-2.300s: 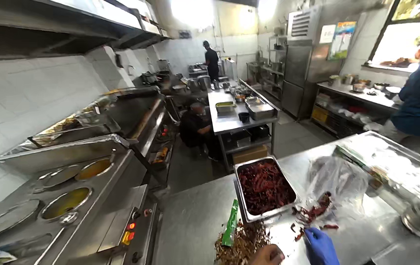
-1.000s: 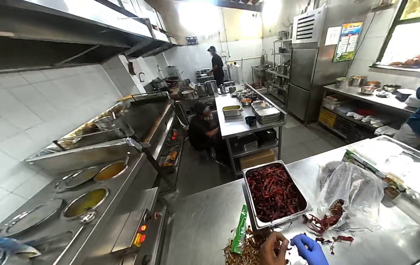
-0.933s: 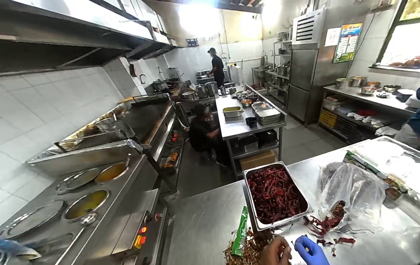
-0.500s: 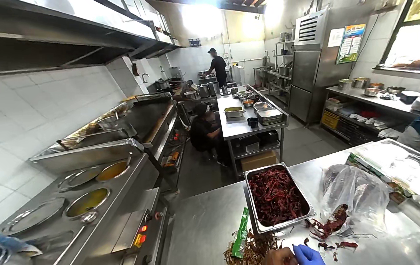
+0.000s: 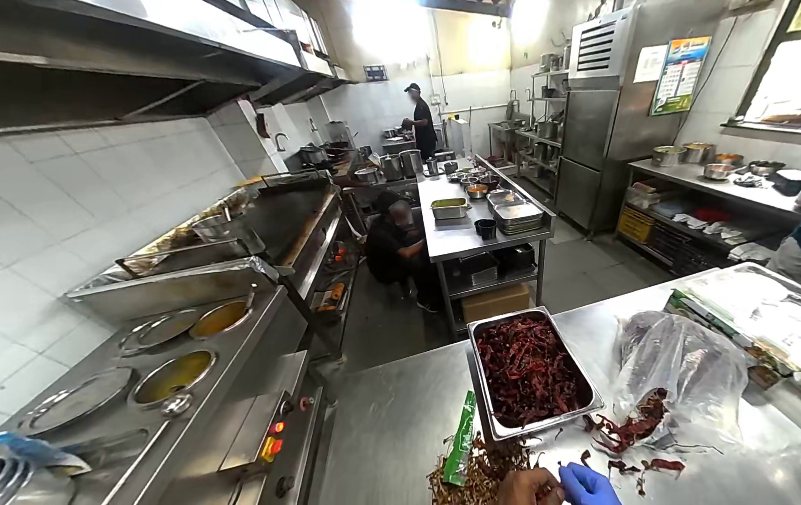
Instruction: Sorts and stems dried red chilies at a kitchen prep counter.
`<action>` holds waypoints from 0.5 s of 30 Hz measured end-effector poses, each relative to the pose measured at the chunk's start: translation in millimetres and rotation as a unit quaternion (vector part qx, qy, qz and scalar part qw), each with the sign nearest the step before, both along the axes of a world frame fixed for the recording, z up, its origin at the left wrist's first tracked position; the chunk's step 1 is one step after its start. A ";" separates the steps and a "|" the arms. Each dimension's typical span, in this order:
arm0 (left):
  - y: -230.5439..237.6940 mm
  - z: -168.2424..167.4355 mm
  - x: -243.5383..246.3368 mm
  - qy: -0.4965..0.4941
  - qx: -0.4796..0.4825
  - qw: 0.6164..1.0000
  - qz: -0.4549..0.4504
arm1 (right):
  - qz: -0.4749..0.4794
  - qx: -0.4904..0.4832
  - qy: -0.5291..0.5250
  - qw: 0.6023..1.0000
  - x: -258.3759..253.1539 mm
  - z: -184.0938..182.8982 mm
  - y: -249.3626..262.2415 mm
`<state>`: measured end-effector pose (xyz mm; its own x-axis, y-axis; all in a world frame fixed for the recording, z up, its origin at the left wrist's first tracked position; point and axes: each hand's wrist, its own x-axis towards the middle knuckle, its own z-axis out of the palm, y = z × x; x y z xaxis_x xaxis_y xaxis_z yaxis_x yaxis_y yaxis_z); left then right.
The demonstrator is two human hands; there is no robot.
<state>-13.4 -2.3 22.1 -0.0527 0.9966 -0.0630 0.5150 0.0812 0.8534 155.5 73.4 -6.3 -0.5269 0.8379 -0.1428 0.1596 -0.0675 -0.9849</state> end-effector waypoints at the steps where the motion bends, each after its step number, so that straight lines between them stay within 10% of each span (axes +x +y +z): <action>1: 0.8 -0.7 0.8 0.014 -0.013 1.000 -0.015 | 0.006 0.012 -0.006 1.000 1.4 -7.2 -0.9; 4: 2.0 -3.6 0.6 0.007 -0.030 0.999 -0.039 | -0.003 0.003 0.023 1.000 3.5 -2.0 -5.5; 8: 5.5 -3.8 -4.6 -0.128 0.030 0.990 0.053 | -0.166 -0.177 -0.051 0.969 -25.1 135.3 -25.4; 15: 20.5 17.1 -27.7 -0.190 0.057 0.969 0.149 | -0.068 -0.146 0.112 0.981 22.4 -12.6 8.1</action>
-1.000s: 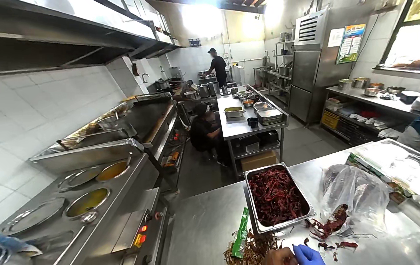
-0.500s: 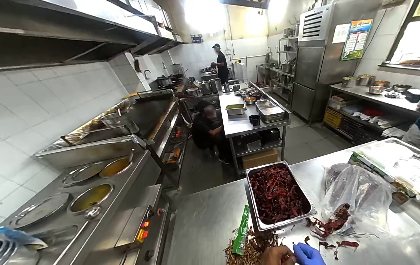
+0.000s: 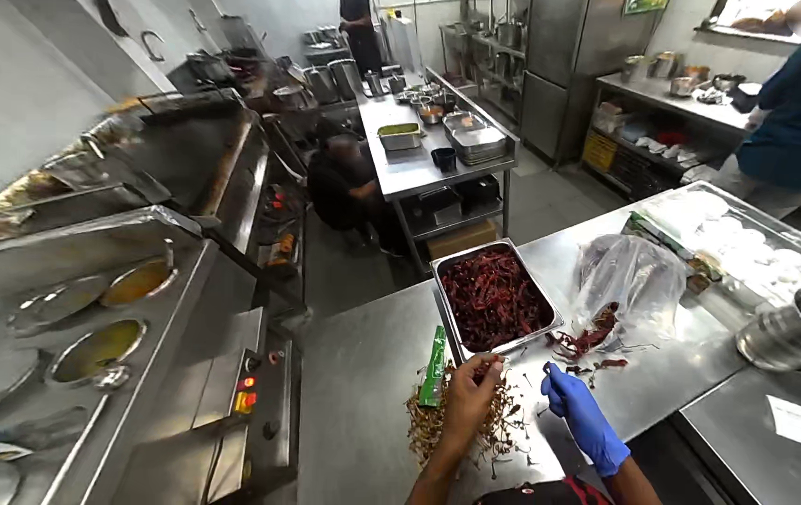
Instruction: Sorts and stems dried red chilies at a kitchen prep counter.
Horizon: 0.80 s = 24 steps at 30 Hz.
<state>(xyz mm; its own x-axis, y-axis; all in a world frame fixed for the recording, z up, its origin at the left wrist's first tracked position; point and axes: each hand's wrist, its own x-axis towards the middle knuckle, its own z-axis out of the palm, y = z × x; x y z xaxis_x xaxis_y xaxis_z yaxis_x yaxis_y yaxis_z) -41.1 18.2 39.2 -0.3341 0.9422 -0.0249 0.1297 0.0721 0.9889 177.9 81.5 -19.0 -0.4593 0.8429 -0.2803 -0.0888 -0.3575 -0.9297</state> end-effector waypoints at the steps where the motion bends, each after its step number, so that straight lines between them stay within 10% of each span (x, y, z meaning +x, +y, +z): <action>1: 1.8 1.4 -3.1 -0.008 0.000 1.000 0.004 | 0.000 -0.018 -0.009 1.000 2.2 4.3 -1.9; 5: 2.6 -10.8 -12.6 0.001 -0.061 0.995 -0.074 | -0.033 -0.128 -0.108 0.985 6.6 70.1 -16.8; 12: 8.3 -32.7 -0.1 0.196 -0.253 0.830 -0.457 | -0.023 -0.169 0.041 0.984 66.0 -28.5 -0.8; 18: 56.9 48.3 -21.7 0.260 -0.077 0.941 -0.203 | -0.051 -0.175 0.062 0.981 62.8 -16.5 -1.1; 24: 58.7 67.2 -42.3 0.383 0.037 0.923 0.013 | -0.036 -0.152 0.052 0.986 52.2 -15.6 -7.3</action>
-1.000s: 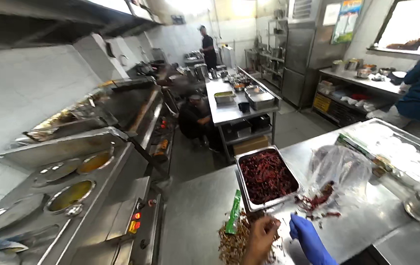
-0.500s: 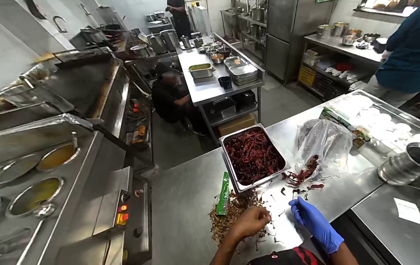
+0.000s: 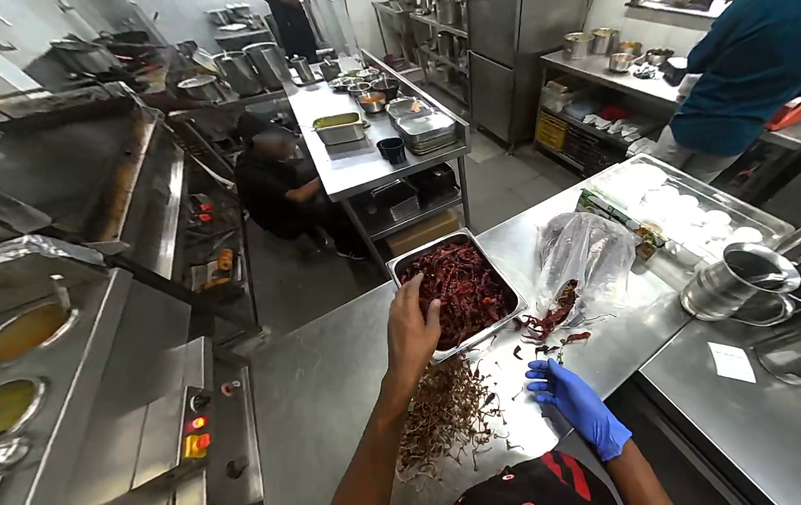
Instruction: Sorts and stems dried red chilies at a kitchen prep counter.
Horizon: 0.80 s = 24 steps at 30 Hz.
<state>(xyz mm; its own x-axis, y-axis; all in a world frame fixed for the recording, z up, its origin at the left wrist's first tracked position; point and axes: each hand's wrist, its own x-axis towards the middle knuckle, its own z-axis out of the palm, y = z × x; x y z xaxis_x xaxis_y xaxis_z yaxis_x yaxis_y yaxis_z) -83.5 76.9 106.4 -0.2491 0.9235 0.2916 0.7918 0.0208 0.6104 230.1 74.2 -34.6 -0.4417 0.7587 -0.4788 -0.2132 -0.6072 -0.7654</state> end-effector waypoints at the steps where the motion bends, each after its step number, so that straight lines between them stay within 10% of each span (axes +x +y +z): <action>1: -4.5 -3.9 -0.7 -0.012 0.001 1.000 0.006 | 0.004 0.001 -0.009 1.000 -2.4 -0.5 -2.1; 8: -45.6 -74.7 5.5 -0.115 -0.018 0.992 0.040 | 0.132 0.008 0.071 0.989 -34.8 6.6 -28.3; 12: -71.4 -90.0 3.0 -0.113 -0.035 0.990 0.077 | 0.116 0.138 -0.196 0.964 -44.1 7.5 -16.5; 19: -116.1 -126.5 -32.7 -0.119 0.002 0.988 0.094 | -0.061 0.227 -0.270 0.934 -9.6 3.8 21.2; 24: -135.3 -127.6 -36.3 -0.194 -0.081 0.972 0.101 | -0.023 0.338 -0.440 0.832 10.4 -6.3 38.1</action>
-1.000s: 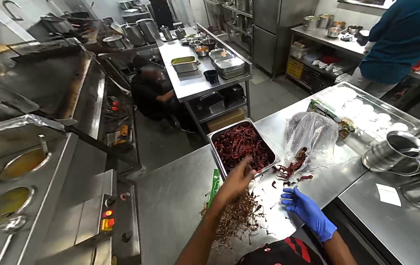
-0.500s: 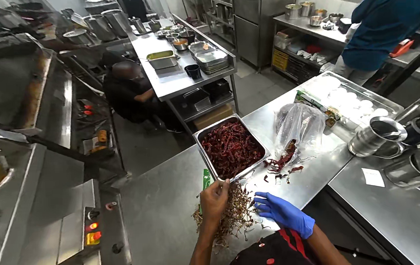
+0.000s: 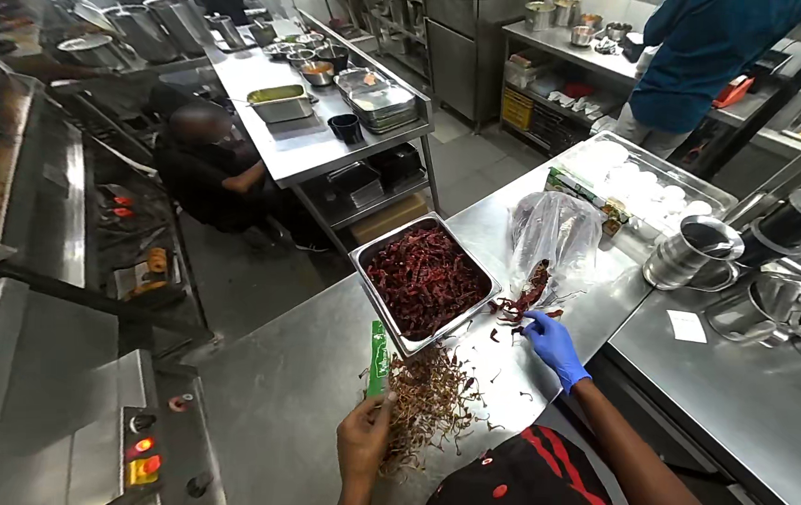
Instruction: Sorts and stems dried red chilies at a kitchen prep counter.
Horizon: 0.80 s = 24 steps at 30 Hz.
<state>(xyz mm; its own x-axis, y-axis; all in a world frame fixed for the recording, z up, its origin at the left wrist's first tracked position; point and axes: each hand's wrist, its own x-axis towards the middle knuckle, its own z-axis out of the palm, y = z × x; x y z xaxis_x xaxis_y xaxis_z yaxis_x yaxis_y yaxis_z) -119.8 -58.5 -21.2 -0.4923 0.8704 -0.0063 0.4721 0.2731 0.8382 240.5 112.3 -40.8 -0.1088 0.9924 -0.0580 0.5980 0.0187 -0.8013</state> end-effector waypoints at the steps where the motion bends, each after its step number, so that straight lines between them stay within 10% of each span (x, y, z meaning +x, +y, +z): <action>1: -0.9 -0.2 3.0 0.016 -0.002 1.000 0.008 | -0.008 0.007 -0.022 1.000 0.8 -3.0 3.8; 15: 12.1 14.5 19.0 0.053 0.016 0.998 -0.002 | 0.109 0.239 -0.317 0.911 -20.4 -23.1 86.2; 20: 17.5 14.8 21.9 0.025 0.062 0.997 -0.029 | 0.133 0.125 -0.316 0.931 -22.4 24.6 83.9; 24: 16.1 11.0 33.3 0.011 0.083 0.996 -0.028 | 0.091 0.284 -0.260 0.918 -7.7 4.2 93.3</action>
<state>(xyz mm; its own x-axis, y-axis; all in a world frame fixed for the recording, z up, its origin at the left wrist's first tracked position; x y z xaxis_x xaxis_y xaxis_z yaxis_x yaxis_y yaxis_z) -86.4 -42.4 -10.2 -0.4415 0.8848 0.1492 0.5010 0.1051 0.8590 232.8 205.5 -36.7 -0.3807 0.8463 0.3727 0.8421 0.4838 -0.2384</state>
